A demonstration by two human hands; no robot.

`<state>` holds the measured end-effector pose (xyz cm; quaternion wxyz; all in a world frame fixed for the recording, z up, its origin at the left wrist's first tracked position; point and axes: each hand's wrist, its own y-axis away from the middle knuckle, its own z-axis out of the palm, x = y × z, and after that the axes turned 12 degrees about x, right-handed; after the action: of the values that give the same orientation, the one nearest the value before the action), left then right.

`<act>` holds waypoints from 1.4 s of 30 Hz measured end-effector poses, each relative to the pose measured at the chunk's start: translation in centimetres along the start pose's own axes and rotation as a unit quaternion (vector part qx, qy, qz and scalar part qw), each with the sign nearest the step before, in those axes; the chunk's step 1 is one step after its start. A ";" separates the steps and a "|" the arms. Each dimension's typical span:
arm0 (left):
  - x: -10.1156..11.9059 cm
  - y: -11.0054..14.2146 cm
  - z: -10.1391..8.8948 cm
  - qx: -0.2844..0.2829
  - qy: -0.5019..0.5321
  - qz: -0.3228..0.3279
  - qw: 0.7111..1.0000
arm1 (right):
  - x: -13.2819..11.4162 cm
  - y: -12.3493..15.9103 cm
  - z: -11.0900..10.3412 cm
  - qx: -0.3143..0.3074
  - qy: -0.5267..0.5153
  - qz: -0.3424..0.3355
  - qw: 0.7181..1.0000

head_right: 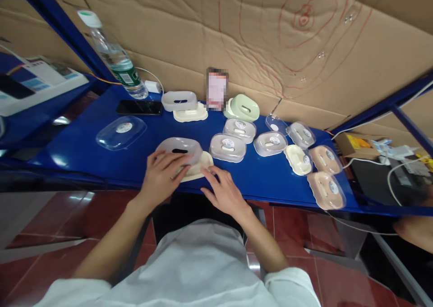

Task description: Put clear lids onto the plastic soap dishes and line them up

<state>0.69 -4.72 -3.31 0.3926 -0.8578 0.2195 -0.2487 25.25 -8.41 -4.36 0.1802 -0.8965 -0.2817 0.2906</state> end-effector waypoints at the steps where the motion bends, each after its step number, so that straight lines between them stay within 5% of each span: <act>1: 0.8 0.1 0.3 -0.012 0.004 0.017 1.000 | 0.1 0.1 0.0 0.016 -0.011 0.015 1.000; 7: 3.2 0.8 0.7 -0.055 0.042 0.103 0.992 | 0.5 -0.1 0.3 0.040 -0.034 0.066 0.996; 15: -0.1 3.3 -2.1 -0.047 -0.033 0.020 0.998 | 0.4 -0.5 0.7 0.056 -0.033 0.113 0.991; 27: -0.6 4.4 -1.9 -0.051 0.016 0.033 0.998 | 0.1 -0.5 0.9 0.036 0.022 0.107 0.993; 34: -6.6 1.6 -2.1 0.032 -0.036 -0.147 0.988 | -0.1 -0.4 0.8 0.028 0.034 0.101 0.994; 39: -12.1 0.6 -2.4 0.045 -0.107 -0.293 0.949 | -0.1 -0.3 0.8 0.033 0.031 0.092 0.995; 42: -13.3 0.6 -2.5 0.033 -0.106 -0.336 0.935 | -0.1 -0.3 0.9 0.033 0.032 0.092 0.995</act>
<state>-11.25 1.11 -5.75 0.3353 -0.8894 -0.1327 -0.2810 24.53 -8.08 -4.88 0.1910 -0.9211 -0.1823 0.2860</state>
